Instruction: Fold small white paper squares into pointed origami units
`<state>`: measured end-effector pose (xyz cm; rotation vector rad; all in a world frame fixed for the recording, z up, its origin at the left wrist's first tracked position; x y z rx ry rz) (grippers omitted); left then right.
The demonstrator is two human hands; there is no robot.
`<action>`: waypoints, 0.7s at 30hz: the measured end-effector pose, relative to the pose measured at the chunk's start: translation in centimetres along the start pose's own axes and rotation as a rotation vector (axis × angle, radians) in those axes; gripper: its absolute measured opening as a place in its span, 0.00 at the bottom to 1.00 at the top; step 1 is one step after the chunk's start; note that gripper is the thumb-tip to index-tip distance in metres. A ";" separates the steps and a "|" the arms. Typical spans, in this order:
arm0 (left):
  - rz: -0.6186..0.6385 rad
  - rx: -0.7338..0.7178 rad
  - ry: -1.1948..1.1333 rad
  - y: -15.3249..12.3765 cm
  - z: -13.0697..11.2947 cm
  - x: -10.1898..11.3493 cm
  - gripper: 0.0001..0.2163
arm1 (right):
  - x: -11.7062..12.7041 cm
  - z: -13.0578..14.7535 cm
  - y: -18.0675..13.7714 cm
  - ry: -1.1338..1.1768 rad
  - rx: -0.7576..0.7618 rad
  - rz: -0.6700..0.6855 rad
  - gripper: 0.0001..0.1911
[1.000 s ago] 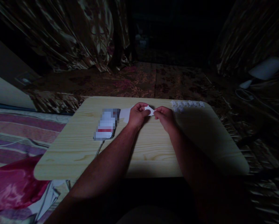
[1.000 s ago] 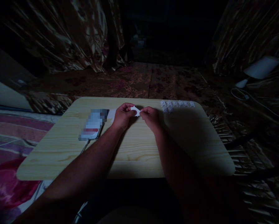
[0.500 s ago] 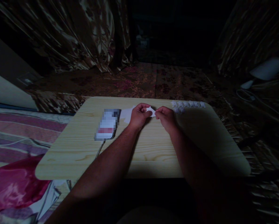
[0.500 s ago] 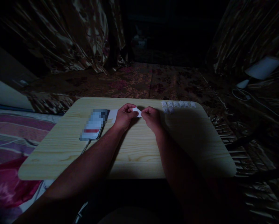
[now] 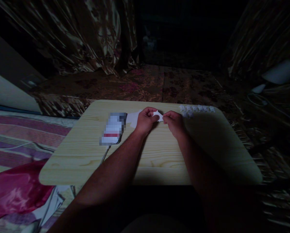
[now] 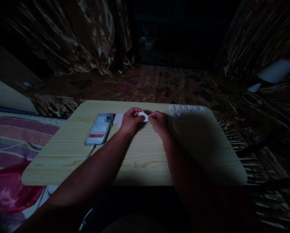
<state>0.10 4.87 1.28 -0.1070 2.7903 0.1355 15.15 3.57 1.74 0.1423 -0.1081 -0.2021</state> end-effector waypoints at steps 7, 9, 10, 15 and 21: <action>0.030 0.009 0.020 -0.1 0.0 -0.1 0.16 | 0.0 0.0 0.0 -0.009 -0.011 0.007 0.07; 0.041 0.006 0.031 -0.1 0.0 -0.1 0.16 | 0.0 0.1 0.0 -0.016 -0.010 -0.003 0.06; 0.044 0.005 0.035 -0.1 0.0 -0.1 0.16 | 0.0 0.1 0.1 -0.019 -0.012 -0.005 0.06; 0.058 0.002 0.036 -0.1 0.2 -0.1 0.16 | -0.1 -0.4 0.2 0.000 -0.022 0.014 0.08; 0.097 -0.004 0.052 -0.2 0.2 -0.3 0.16 | 0.0 -0.5 0.2 -0.006 0.026 0.005 0.05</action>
Point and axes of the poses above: each hand's wrist, its own y-axis towards the middle knuckle, its own x-axis out of the back of the hand, z = x × y, the point moved 5 cm from there along y, towards the middle knuckle, and after that the axes turned 3 degrees about -z, right-handed, at the moved point
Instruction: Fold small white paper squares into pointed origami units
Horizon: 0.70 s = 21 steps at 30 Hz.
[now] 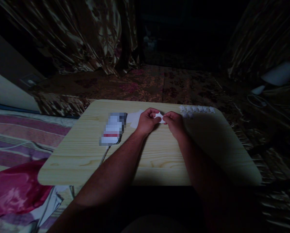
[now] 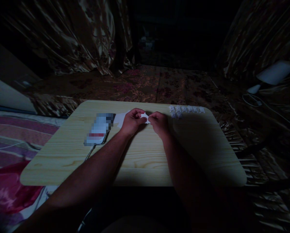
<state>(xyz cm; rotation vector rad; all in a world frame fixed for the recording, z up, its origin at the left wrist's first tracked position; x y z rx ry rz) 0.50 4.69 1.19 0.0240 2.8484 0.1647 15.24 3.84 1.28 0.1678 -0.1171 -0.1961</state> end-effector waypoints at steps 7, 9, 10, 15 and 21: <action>-0.003 0.016 0.016 0.1 0.2 0.1 0.16 | -0.2 -0.2 0.1 0.029 -0.014 0.006 0.07; 0.011 0.015 0.028 0.1 0.2 0.0 0.16 | -0.1 -0.3 0.1 0.009 0.006 0.002 0.07; 0.017 0.013 0.030 0.0 0.2 0.0 0.16 | -0.1 -0.3 0.1 0.002 0.008 0.001 0.06; 0.030 0.018 0.017 0.0 0.2 -0.1 0.17 | -0.1 -0.3 0.1 0.032 -0.019 0.003 0.07; 0.044 0.010 0.037 0.0 0.1 -0.1 0.17 | 0.0 -0.2 0.1 -0.021 0.018 -0.011 0.06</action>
Point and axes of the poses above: each hand's wrist, its own y-axis towards the middle knuckle, its own x-axis out of the back of the hand, z = x × y, the point moved 5 cm from there along y, towards the middle knuckle, and after that the axes turned 3 degrees about -z, right-handed, at the moved point
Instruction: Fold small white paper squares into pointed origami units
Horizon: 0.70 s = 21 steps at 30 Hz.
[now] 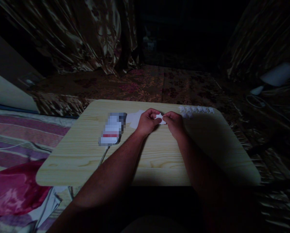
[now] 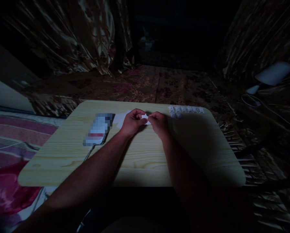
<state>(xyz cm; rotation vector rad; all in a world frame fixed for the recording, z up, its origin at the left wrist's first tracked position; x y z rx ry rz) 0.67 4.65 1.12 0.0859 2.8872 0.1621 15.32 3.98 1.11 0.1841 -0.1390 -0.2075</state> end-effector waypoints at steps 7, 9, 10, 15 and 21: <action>0.013 -0.011 0.027 0.0 0.1 0.0 0.16 | 0.0 0.1 0.0 -0.002 0.012 -0.009 0.06; 0.009 -0.018 0.050 0.0 0.2 0.1 0.16 | 0.1 0.1 0.0 -0.004 0.011 -0.010 0.07; 0.007 -0.022 0.059 0.1 0.2 0.1 0.16 | 0.1 0.0 0.0 0.001 0.009 -0.009 0.07; 0.027 -0.022 0.093 0.1 0.3 0.1 0.17 | 0.1 0.0 0.0 0.022 0.017 -0.004 0.06; 0.042 -0.043 0.073 0.1 0.3 0.0 0.16 | 0.0 0.1 0.0 0.044 -0.015 -0.007 0.08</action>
Point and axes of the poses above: each hand's wrist, its own y-axis towards the middle knuckle, its own x-axis out of the back of the hand, z = x × y, the point moved 5 cm from there along y, towards the middle knuckle, and after that the axes turned 3 degrees about -z, right-handed, at the moved point
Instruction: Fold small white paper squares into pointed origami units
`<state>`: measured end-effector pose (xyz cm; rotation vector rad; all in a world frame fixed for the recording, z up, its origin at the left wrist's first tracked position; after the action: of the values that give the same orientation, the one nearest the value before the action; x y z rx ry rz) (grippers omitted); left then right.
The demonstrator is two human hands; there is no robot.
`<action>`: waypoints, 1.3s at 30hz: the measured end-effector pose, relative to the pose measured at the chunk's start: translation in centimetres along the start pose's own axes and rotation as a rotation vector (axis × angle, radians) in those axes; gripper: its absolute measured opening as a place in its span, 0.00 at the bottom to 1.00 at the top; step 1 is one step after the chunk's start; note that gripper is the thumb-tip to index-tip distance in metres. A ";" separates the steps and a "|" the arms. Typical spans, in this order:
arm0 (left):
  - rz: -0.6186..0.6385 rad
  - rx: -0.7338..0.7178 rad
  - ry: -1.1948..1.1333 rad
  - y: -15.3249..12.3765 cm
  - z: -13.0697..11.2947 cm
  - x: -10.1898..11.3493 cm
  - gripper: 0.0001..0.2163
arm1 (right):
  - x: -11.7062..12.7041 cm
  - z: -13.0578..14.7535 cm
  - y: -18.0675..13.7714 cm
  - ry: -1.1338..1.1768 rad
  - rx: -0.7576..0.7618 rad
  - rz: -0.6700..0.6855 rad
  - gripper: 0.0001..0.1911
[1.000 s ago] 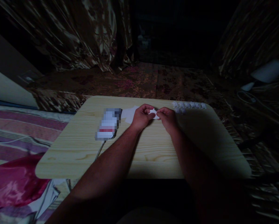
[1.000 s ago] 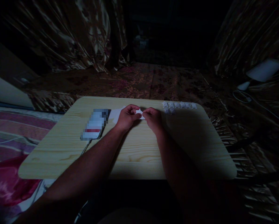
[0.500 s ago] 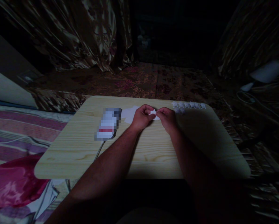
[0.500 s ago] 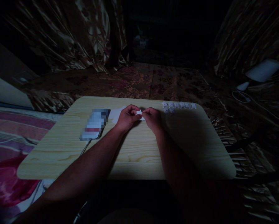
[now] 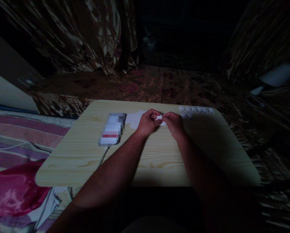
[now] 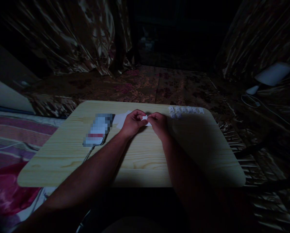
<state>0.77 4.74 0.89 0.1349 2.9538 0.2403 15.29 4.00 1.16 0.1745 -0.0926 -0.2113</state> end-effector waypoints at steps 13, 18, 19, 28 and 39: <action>-0.002 0.009 -0.022 0.0 0.1 -0.1 0.16 | -0.1 -0.3 0.1 0.050 -0.022 0.006 0.07; 0.013 0.003 -0.024 0.0 0.1 -0.1 0.16 | 0.0 -0.1 0.1 0.025 0.015 0.022 0.06; 0.016 0.006 -0.019 0.0 0.2 -0.1 0.16 | 0.0 0.0 0.1 0.021 0.021 0.021 0.06; 0.013 -0.010 0.010 0.0 0.1 -0.1 0.15 | 0.0 -0.1 0.0 0.012 0.026 0.012 0.06; 0.001 -0.020 -0.033 -0.1 -0.2 -0.3 0.16 | -0.1 0.4 -0.2 0.044 -0.024 0.011 0.08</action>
<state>1.02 4.60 1.10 0.1363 2.9175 0.2649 15.09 3.79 1.54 0.1544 -0.0469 -0.1976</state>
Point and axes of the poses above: each hand's wrist, its own y-axis towards the middle knuckle, its own x-axis out of the back of the hand, z = x × y, the point moved 5 cm from there along y, towards the middle knuckle, and after that the axes turned 3 degrees about -z, right-handed, at the moved point
